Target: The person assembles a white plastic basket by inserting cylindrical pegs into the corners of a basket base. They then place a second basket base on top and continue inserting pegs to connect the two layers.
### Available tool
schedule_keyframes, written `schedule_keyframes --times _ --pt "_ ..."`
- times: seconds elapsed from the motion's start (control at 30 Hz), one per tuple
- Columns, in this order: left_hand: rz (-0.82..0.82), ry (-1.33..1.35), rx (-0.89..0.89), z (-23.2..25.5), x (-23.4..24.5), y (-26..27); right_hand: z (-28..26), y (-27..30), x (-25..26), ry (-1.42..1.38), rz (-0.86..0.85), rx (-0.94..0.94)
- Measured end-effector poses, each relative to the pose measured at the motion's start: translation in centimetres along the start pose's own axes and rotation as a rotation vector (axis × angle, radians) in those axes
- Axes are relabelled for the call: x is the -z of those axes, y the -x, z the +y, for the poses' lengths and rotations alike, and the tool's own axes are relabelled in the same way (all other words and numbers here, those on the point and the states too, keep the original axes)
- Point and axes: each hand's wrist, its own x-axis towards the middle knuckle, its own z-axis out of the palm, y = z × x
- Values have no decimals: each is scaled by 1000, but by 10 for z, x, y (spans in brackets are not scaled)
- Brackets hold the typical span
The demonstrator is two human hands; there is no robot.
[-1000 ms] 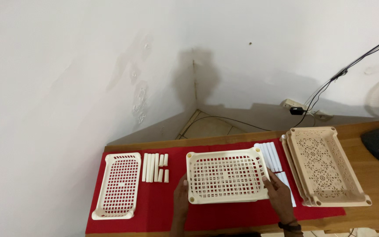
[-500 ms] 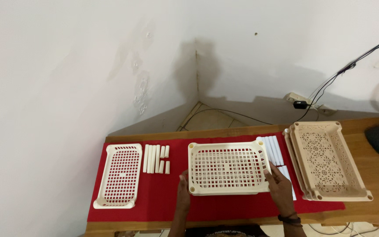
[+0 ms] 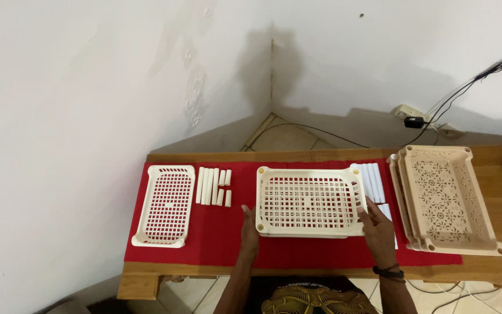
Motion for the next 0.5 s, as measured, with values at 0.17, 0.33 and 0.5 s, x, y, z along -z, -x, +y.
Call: schedule_keyframes --times 0.17,0.33,0.5 --pt "8 -31 50 1 0 -3 -9 4 1 24 -8 35" --pt "-5 -32 36 11 -4 0 -17 7 3 -12 -35 70" --pt "-65 -72 -37 16 -4 7 -9 4 4 13 -41 67"
